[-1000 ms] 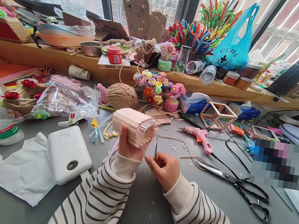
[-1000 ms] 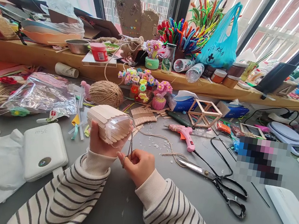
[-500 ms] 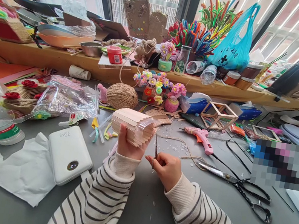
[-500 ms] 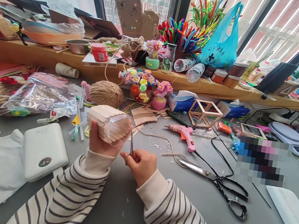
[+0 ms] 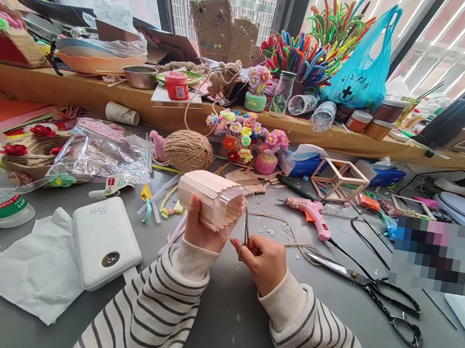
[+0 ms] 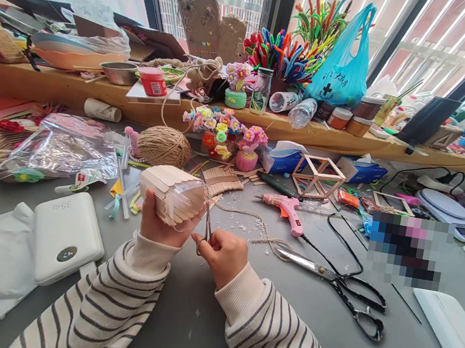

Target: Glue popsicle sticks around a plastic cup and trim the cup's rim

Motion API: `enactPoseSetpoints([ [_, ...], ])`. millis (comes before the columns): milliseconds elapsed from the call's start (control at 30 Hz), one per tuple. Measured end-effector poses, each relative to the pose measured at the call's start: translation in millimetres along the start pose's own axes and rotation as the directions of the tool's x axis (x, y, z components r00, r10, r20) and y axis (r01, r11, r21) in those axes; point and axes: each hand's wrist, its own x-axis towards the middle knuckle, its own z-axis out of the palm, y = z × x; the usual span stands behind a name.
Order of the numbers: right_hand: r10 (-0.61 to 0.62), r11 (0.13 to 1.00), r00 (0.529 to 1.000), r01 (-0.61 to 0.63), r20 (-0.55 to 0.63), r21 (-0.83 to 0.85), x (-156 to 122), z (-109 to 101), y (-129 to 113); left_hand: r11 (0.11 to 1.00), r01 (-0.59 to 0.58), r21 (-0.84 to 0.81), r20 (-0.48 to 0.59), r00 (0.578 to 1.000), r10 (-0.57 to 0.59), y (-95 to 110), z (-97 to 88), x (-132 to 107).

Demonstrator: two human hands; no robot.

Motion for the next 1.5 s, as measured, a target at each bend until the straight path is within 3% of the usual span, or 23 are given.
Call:
enactPoseSetpoints([
  [300,-0.035,0.999,0.999,0.035,-0.007,-0.041,1.7,-3.2,1.0,0.998,0.035,-0.048,-0.007,0.999,-0.036,-4.8,-1.5,1.1],
  [633,-0.182,0.98,0.978,0.171,-0.101,-0.107,2.1,-0.7,8.4,0.991,0.107,-0.085,-0.022,0.994,-0.109,-1.3,-5.7,2.7],
  [833,-0.155,0.981,0.985,0.144,-0.075,-0.133,1.9,-1.4,5.5,0.992,0.095,-0.085,-0.044,0.994,-0.099,-3.6,-5.3,2.9],
  [1000,-0.144,0.98,0.987,0.133,-0.069,-0.147,2.9,-4.5,5.6,0.983,0.168,-0.071,0.02,0.986,-0.167,-4.6,-7.9,3.2],
  [1200,-0.166,0.983,0.98,0.156,-0.106,-0.096,3.4,-1.8,8.6,0.985,0.144,-0.09,0.031,0.989,-0.142,-3.9,-9.5,3.8],
  [1367,-0.041,0.996,0.997,0.046,-0.063,0.076,6.1,-5.5,2.1,0.989,0.142,-0.034,0.122,0.983,-0.137,-0.8,-3.7,-0.4],
  [1500,0.135,0.919,0.982,-0.173,0.131,0.355,7.6,-9.4,-0.8,0.99,0.091,0.107,0.212,0.971,-0.112,0.0,-3.8,0.4],
])
